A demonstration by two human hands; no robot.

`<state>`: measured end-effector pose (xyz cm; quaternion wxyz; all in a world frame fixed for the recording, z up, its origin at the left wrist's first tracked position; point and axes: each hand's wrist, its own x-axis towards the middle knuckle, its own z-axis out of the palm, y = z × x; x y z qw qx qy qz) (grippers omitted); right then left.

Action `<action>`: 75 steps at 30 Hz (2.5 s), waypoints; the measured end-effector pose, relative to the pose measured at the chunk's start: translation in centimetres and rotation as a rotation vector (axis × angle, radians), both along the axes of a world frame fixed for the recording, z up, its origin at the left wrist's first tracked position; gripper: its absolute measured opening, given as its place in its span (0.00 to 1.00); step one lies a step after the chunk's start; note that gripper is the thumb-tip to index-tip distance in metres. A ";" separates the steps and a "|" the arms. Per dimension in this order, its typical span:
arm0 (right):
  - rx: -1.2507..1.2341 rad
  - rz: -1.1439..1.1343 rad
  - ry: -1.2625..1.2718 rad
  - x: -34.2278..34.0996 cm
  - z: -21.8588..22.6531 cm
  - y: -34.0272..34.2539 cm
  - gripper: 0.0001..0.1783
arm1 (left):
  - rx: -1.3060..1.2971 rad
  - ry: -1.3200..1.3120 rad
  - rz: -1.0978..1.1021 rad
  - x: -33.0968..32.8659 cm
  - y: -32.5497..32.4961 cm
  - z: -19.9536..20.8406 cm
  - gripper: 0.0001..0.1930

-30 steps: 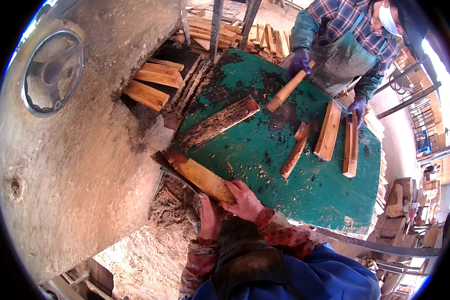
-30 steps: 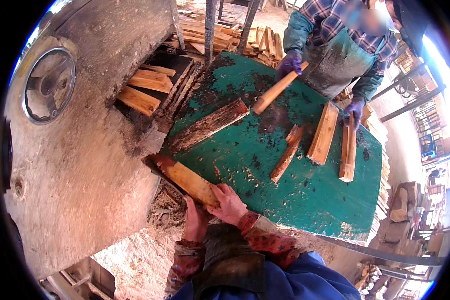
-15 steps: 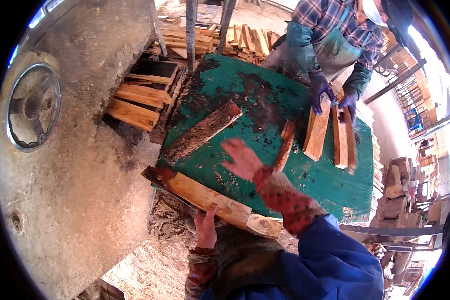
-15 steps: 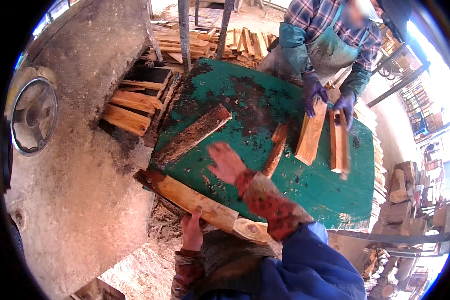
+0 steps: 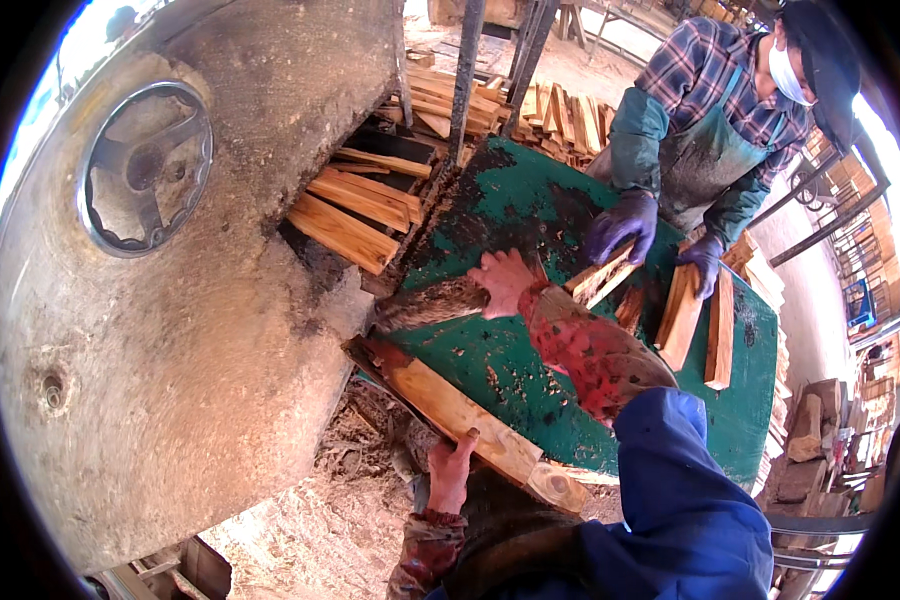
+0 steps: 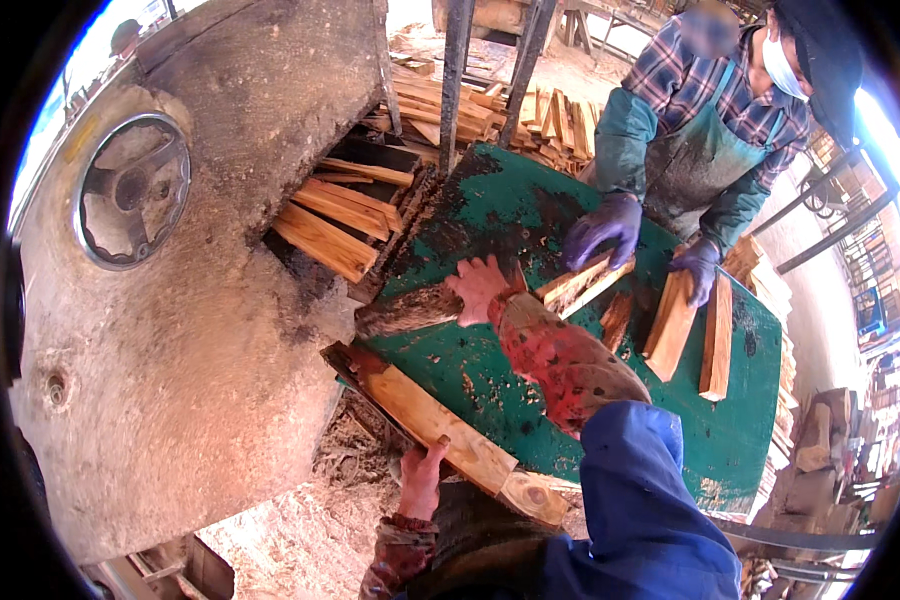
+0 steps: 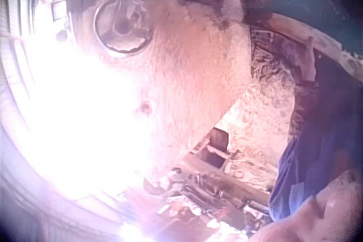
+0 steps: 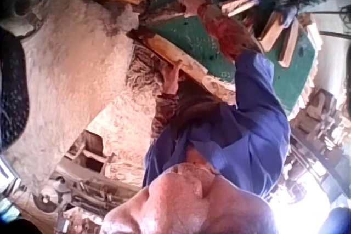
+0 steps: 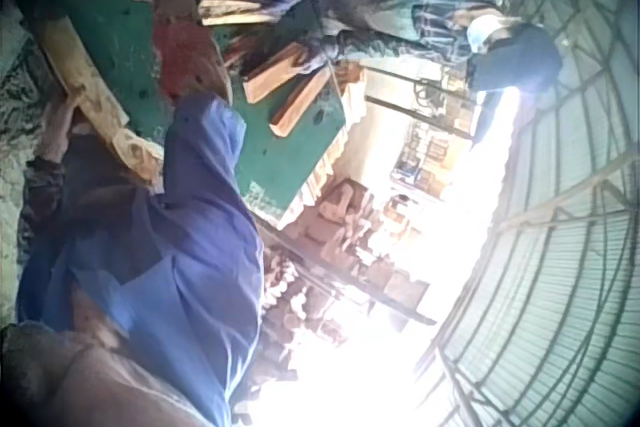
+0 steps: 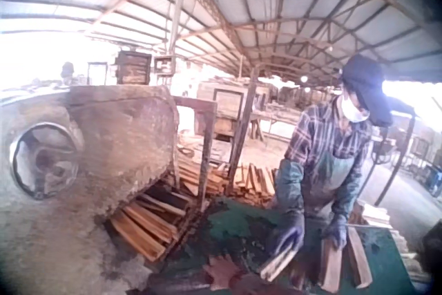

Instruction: The person collects cut wooden planks from a table saw area and stacks them in a metal rack. The person repeatedly picks up planks, carries them to the rack, and places them in a neat pile.

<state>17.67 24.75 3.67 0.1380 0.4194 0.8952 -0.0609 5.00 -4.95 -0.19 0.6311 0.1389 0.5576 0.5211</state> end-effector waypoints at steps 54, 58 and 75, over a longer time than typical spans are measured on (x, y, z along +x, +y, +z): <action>0.191 -0.655 0.760 13.8 -3.1 -14.0 0.42 | -0.166 0.058 -0.140 1.1 5.4 -1.3 0.17; -0.034 -0.555 0.880 11.8 0.1 -18.3 0.42 | -0.085 0.045 -0.092 0.4 4.6 -3.4 0.17; -0.169 -0.020 0.844 2.0 -1.1 -17.9 0.30 | 0.028 -0.031 -0.194 0.1 2.4 -1.9 0.22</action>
